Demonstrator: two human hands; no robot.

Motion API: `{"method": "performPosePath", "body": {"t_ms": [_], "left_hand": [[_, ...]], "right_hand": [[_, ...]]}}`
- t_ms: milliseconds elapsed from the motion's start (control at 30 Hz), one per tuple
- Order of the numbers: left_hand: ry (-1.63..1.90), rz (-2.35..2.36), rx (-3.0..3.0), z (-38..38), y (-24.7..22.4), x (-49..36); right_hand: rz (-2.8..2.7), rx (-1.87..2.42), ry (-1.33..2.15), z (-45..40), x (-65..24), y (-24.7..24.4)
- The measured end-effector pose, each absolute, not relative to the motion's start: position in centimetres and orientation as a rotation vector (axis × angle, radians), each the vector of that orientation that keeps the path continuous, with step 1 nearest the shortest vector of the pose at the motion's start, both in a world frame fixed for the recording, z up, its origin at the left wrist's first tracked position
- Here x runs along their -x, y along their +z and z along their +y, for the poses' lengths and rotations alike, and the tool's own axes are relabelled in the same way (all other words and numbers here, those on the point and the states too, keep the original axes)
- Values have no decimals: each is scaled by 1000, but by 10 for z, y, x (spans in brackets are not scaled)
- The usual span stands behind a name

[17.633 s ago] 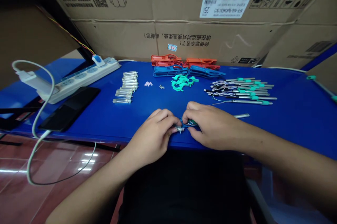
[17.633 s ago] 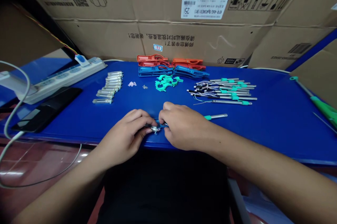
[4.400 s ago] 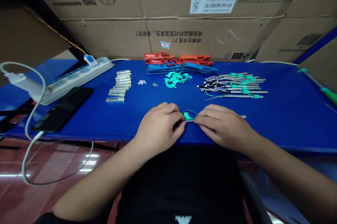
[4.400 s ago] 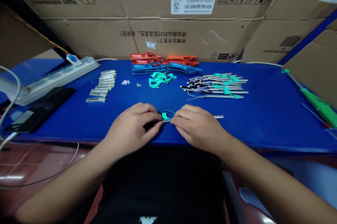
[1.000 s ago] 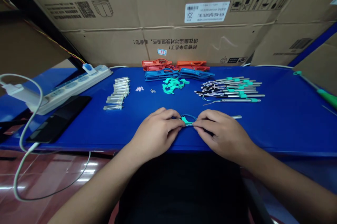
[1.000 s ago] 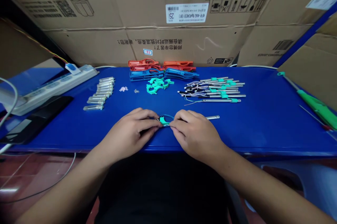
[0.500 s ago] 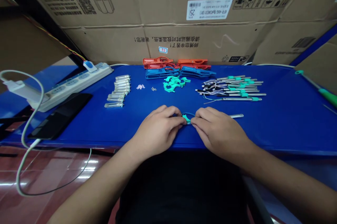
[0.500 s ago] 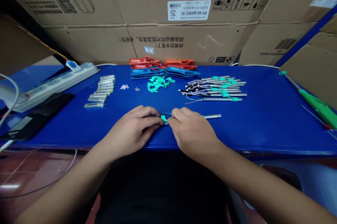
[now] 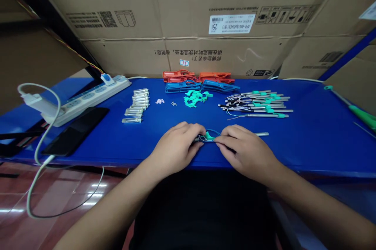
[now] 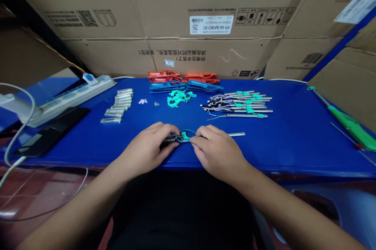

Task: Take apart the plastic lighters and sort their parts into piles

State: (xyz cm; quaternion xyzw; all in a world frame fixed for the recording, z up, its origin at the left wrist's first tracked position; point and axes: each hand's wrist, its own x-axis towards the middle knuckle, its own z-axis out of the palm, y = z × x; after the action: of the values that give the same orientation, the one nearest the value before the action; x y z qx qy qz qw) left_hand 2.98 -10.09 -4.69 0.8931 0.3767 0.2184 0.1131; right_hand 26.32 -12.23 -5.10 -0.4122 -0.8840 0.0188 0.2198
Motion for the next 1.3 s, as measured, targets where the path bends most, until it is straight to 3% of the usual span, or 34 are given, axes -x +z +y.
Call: {"method": "performPosePath", "body": {"t_ms": [433,733,1300], "left_hand": [[597,963,-2562,-100,-40,-22],[583,941,-2455,-96,-42,-21],[746,1127,-2578,-112,-41,-11]], "right_hand": [[-2389,1100,356,-110,-304,-44],[-2340,1266,758,-100,-297,-29],[-2392,1272,466,-107,-298,-29]]}}
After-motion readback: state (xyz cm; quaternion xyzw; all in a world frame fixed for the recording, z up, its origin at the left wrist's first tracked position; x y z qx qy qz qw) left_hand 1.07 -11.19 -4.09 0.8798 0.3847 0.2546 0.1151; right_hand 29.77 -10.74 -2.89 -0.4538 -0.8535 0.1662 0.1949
